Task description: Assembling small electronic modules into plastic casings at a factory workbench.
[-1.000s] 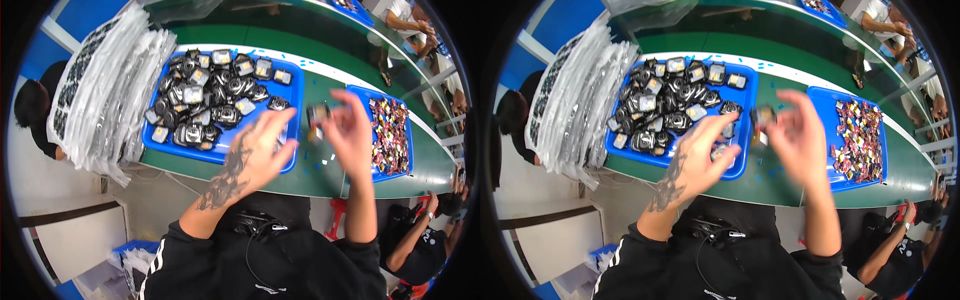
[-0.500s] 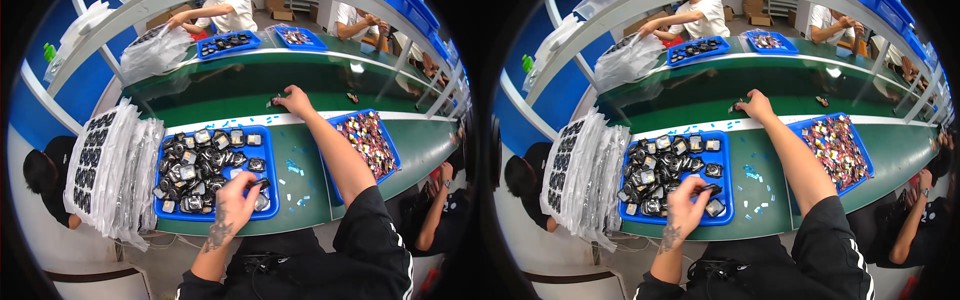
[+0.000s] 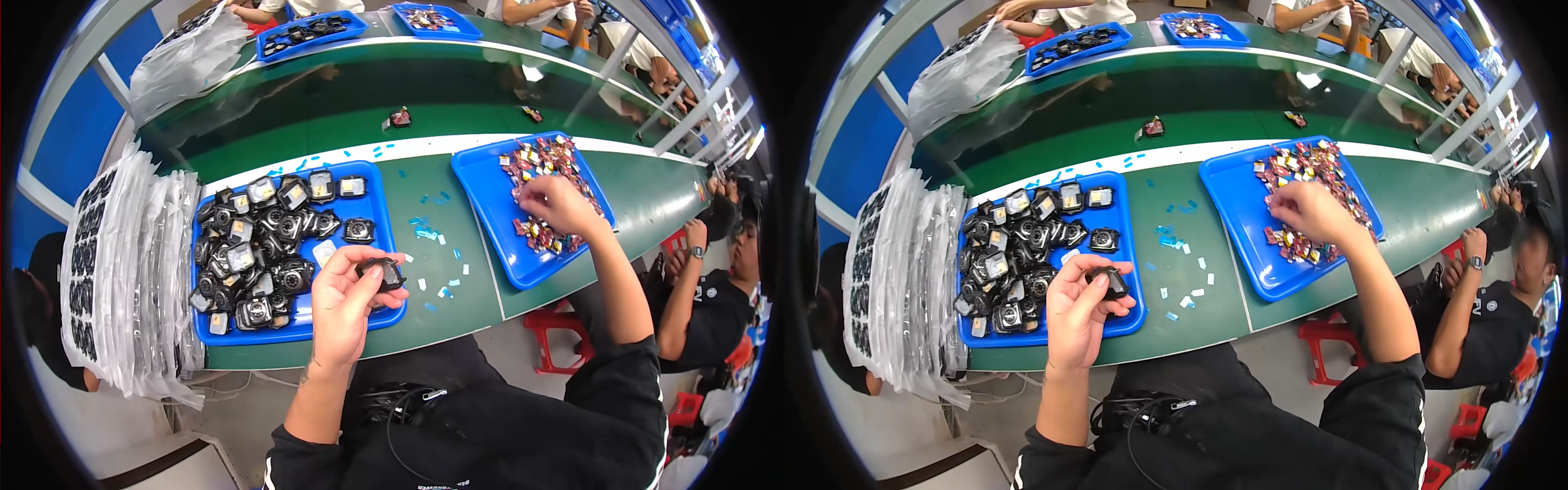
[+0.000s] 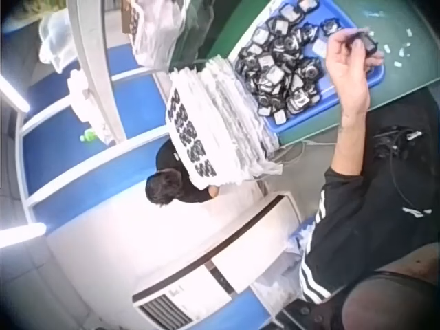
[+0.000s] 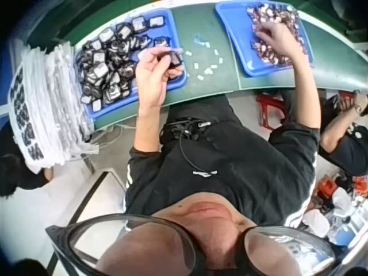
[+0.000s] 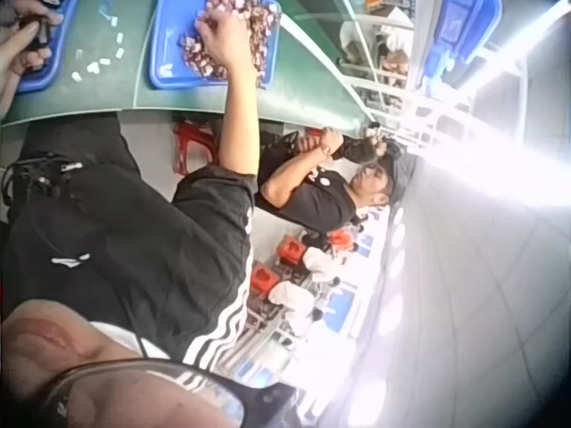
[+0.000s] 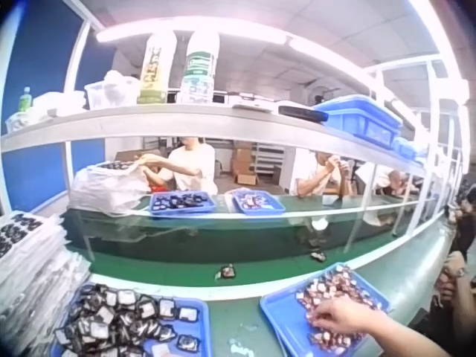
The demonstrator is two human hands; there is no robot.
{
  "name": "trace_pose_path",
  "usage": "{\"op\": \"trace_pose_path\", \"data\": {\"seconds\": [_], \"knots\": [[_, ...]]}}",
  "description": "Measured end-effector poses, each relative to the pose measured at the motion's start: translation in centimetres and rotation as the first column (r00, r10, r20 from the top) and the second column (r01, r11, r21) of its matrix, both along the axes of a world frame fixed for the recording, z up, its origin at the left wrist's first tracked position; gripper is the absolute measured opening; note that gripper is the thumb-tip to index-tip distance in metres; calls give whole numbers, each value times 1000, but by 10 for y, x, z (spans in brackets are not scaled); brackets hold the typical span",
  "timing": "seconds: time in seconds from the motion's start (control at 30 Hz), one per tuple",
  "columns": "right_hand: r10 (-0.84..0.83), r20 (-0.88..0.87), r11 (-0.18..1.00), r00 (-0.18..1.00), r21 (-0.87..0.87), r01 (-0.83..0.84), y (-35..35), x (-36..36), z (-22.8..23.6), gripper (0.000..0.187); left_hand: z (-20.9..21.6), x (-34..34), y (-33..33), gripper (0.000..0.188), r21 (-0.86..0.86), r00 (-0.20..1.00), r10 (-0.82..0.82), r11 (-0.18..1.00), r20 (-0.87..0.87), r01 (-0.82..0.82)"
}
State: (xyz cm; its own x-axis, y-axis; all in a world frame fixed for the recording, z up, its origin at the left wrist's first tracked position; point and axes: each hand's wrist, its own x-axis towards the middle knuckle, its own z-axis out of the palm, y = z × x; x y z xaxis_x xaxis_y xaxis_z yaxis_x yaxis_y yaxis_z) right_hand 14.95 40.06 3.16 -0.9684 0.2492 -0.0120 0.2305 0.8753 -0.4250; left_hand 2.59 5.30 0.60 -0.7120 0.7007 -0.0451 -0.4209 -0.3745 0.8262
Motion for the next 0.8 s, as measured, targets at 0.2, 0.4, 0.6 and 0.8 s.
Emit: {"op": "trace_pose_path", "data": {"seconds": [0.2, 0.4, 0.6, 0.8], "knots": [[-97, -182, 979, 979, 159, 127, -18, 36, -22, 14, -10, 17, 14, 36, -37, 996, 65, 997, -63, -68], [-116, -161, 958, 980, 243, 153, -20, 37, -25, 17, -12, 20, 17, 29, 2, 995, 81, 997, 58, -81], [116, -100, 971, 988, 221, -91, -2, 42, -13, 16, -6, 13, 3, 21, 169, 926, 200, 949, 321, -264], [91, -66, 981, 994, 176, -78, -2, 44, -4, 16, 3, 18, 5, 17, 43, 925, 254, 960, 283, -276]]}}
